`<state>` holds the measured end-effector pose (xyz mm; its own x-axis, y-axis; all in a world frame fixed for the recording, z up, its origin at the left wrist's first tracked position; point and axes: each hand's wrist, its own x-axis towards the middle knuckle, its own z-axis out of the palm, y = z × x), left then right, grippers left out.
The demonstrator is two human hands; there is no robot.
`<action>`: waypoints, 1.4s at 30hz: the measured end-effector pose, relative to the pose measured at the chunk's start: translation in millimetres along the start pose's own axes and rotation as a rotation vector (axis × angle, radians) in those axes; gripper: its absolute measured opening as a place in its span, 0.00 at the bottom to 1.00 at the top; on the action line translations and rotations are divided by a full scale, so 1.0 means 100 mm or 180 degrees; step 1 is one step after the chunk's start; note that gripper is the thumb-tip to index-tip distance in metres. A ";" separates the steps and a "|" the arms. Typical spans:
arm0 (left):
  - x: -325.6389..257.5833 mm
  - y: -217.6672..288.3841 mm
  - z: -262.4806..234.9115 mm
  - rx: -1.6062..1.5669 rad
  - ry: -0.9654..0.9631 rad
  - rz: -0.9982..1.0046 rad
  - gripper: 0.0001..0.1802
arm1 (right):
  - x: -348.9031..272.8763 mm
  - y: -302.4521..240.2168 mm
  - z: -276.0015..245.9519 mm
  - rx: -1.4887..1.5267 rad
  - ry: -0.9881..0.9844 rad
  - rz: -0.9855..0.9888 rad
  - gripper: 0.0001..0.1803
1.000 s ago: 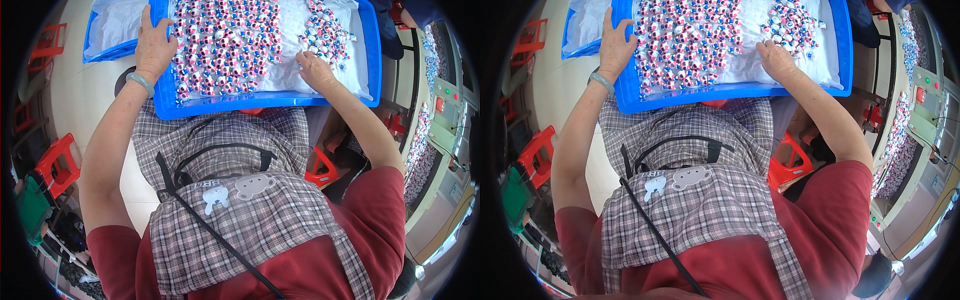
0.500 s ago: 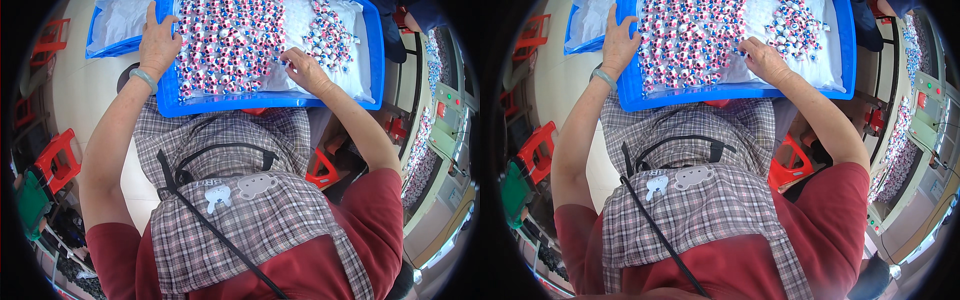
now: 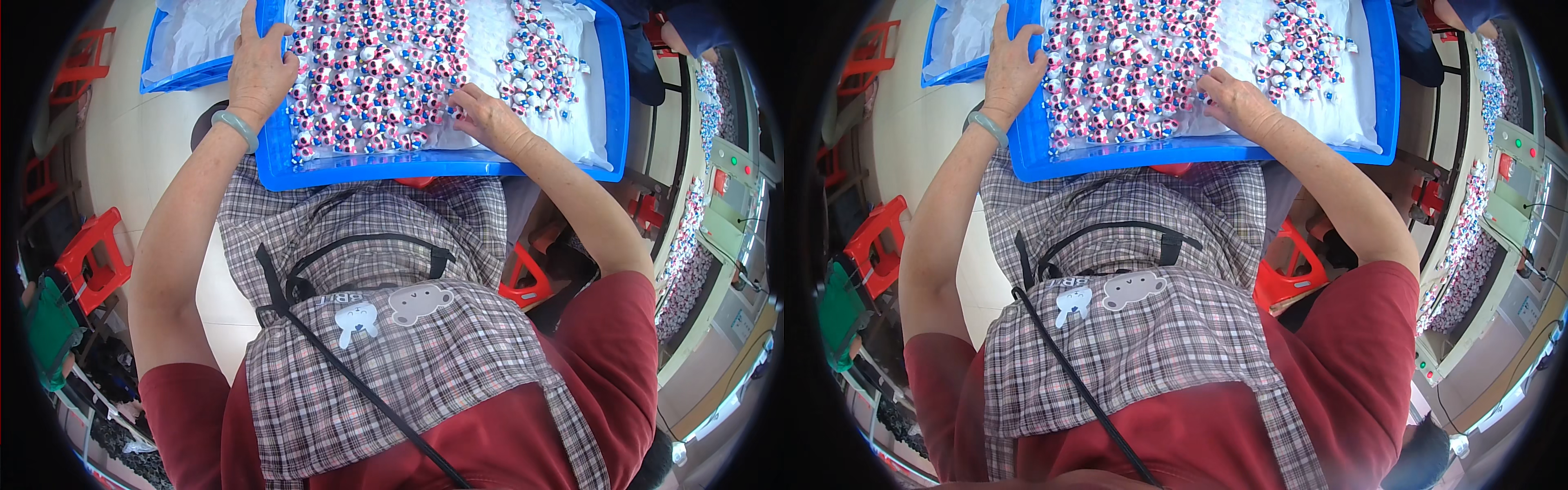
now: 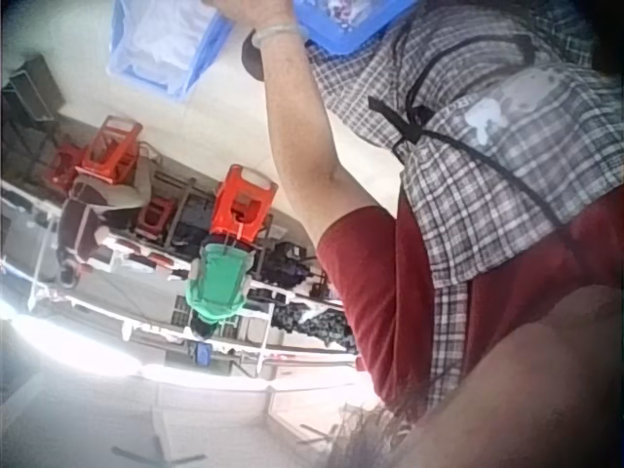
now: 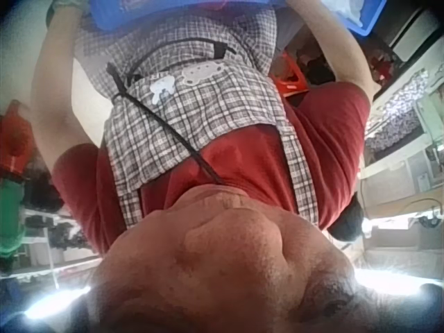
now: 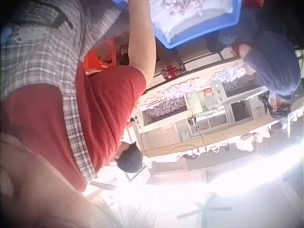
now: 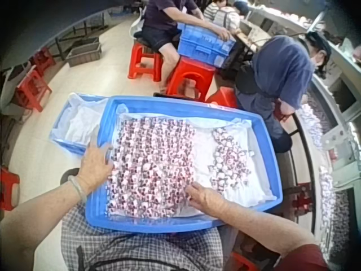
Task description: The person sorts small plastic figurine components by hand within a blue plastic tray.
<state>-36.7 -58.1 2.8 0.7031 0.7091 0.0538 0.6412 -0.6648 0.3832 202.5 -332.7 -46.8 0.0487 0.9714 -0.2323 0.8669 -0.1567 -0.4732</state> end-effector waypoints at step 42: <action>0.00 -0.02 0.01 -0.0032 0.0046 0.0053 0.22 | 0.60 0.19 -0.17 -0.1509 0.0645 -0.0474 0.13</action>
<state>-37.3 -57.1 0.8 0.7091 0.7013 0.0735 0.6263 -0.6742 0.3914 230.6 -274.7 -55.3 -0.0376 0.9993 -0.0011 0.9984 0.0376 -0.0421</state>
